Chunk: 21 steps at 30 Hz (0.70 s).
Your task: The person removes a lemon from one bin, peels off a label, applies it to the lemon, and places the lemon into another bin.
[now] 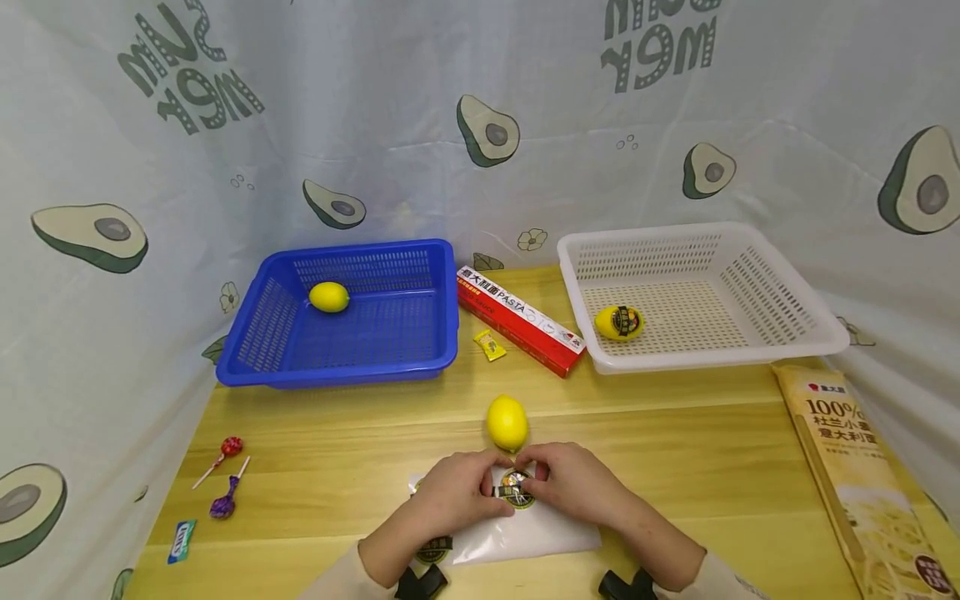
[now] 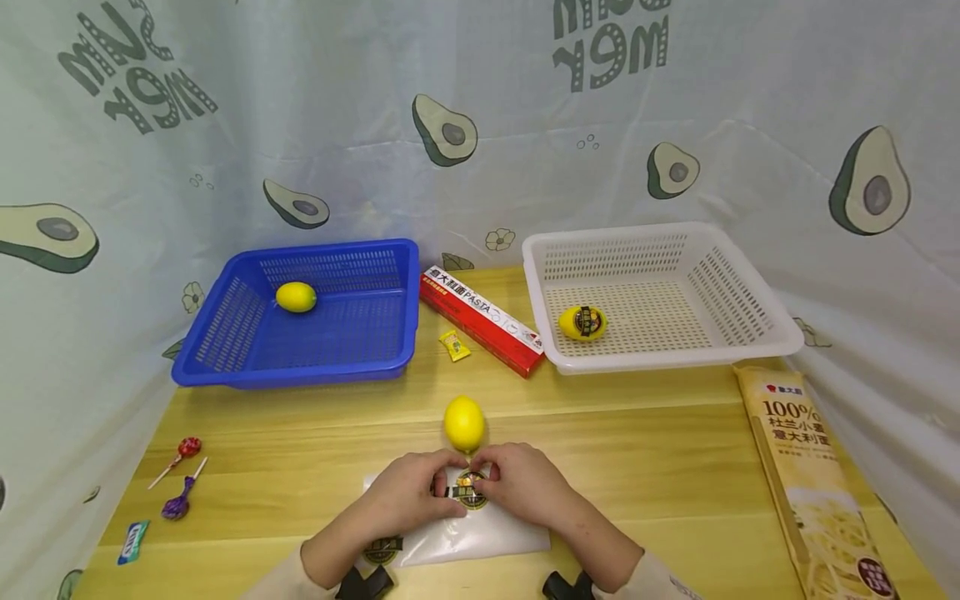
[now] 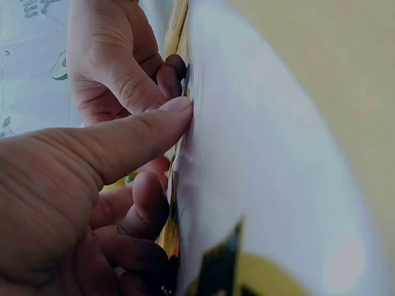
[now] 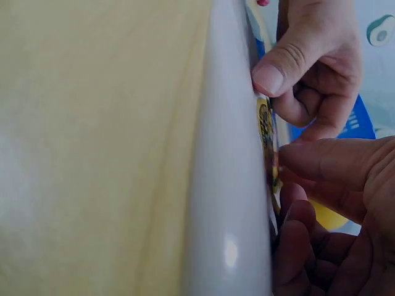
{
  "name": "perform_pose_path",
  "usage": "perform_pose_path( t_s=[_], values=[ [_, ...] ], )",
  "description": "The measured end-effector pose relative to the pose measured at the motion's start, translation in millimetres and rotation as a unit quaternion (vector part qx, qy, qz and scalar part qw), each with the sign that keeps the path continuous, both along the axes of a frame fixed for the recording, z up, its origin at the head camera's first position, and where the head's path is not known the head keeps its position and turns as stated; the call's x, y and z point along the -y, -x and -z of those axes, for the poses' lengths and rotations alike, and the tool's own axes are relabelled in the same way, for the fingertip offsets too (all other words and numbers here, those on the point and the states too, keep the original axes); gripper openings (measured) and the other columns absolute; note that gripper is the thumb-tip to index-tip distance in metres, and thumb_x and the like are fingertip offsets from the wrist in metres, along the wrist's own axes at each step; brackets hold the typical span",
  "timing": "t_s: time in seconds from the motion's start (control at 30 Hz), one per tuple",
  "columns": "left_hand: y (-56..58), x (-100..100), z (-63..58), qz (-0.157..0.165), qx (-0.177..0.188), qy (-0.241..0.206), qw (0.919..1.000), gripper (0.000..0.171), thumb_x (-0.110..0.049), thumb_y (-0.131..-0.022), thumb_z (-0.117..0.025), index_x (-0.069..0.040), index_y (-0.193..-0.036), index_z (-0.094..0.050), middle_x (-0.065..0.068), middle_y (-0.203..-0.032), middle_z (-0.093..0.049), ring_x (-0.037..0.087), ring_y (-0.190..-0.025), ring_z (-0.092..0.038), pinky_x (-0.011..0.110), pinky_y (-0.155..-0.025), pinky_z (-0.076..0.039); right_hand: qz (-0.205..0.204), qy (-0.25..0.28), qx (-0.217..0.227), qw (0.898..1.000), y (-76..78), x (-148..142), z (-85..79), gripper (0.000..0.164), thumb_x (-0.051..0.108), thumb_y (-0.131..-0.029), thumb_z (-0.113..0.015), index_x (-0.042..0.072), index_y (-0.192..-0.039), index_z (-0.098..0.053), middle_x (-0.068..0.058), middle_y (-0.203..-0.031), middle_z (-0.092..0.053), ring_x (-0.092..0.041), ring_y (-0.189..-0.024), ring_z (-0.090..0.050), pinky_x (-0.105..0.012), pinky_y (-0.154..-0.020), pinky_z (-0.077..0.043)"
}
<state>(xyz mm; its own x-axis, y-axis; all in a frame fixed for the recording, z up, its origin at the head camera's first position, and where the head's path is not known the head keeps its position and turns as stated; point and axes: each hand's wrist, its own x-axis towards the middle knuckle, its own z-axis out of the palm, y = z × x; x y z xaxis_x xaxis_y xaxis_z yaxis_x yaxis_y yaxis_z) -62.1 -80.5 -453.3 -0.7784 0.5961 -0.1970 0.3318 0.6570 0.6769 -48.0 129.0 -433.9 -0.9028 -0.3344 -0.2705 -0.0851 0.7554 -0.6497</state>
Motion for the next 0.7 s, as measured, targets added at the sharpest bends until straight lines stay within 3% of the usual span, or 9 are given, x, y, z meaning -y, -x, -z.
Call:
perform_pose_path(
  t_s=[0.3, 0.7],
  values=[
    [0.5, 0.6, -1.1, -0.03, 0.011, -0.013, 0.9994, 0.043, -0.033, -0.08, -0.087, -0.017, -0.116, -0.069, -0.018, -0.068, -0.055, -0.002, -0.056, -0.047, 0.018, -0.053, -0.039, -0.004, -0.001, 0.005, 1.0, 1.0, 3.0, 2.1, 0.019, 0.016, -0.088, -0.078, 0.02, -0.105, -0.075, 0.009, -0.069, -0.055, -0.008, -0.059, -0.048, -0.021, -0.051, -0.036],
    [1.7, -2.3, -0.9, -0.044, 0.006, -0.018, 0.9988, 0.038, -0.032, -0.078, -0.088, -0.019, -0.111, -0.072, -0.016, -0.067, -0.054, 0.0, -0.054, -0.046, 0.019, -0.051, -0.037, 0.001, 0.003, -0.018, 1.0, 1.4, 3.8, 3.9, 0.011, 0.016, -0.089, -0.076, 0.02, -0.099, -0.073, 0.011, -0.066, -0.054, -0.005, -0.056, -0.046, -0.02, -0.05, -0.036]
  ],
)
